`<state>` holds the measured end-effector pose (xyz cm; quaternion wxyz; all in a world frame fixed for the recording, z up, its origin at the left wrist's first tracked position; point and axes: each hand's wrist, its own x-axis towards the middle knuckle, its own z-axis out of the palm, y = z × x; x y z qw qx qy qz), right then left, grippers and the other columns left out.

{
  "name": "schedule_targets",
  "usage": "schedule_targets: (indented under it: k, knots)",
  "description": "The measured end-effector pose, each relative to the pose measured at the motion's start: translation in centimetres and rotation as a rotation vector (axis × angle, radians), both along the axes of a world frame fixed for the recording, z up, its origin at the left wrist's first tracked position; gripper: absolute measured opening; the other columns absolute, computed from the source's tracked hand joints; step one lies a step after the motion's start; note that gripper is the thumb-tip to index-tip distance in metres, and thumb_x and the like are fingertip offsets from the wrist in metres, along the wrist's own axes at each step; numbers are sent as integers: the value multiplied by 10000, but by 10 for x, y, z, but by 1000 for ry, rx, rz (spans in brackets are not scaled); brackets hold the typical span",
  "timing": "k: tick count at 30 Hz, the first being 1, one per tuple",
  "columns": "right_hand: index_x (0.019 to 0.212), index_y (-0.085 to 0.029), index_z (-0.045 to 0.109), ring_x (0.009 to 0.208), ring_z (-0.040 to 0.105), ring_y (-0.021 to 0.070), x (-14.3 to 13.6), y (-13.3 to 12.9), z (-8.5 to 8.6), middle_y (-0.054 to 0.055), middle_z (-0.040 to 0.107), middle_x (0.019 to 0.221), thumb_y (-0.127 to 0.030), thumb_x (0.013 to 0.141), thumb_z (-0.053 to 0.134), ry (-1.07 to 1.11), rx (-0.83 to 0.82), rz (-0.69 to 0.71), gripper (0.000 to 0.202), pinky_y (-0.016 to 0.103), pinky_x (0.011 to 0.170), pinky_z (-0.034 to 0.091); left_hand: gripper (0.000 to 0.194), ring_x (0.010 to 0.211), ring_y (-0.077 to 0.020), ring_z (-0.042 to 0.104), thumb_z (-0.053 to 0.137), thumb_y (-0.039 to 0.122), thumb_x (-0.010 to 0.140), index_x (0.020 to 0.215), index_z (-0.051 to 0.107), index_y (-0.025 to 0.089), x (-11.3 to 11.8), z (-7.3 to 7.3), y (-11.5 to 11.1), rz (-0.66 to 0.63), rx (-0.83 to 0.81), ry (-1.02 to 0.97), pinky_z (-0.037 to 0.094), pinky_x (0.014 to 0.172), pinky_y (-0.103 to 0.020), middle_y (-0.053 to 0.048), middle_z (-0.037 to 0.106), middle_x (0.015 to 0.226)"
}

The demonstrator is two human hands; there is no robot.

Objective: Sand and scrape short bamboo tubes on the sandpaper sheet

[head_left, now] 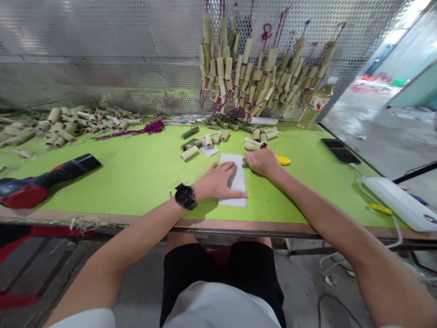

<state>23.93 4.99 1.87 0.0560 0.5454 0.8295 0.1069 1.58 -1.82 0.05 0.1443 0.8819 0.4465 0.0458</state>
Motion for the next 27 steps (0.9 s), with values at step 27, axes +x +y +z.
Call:
schedule_targets:
  k: [27]
  knots:
    - [1095, -173, 805, 781, 698, 277, 25, -13, 10, 143, 825, 932, -614, 1143, 522, 259, -152, 83, 526, 377, 712, 437, 1320, 1776, -441, 334, 510, 1046, 908, 1846, 362, 129, -3, 5, 1, -2, -24, 21, 170, 1460, -615, -216, 320, 1924]
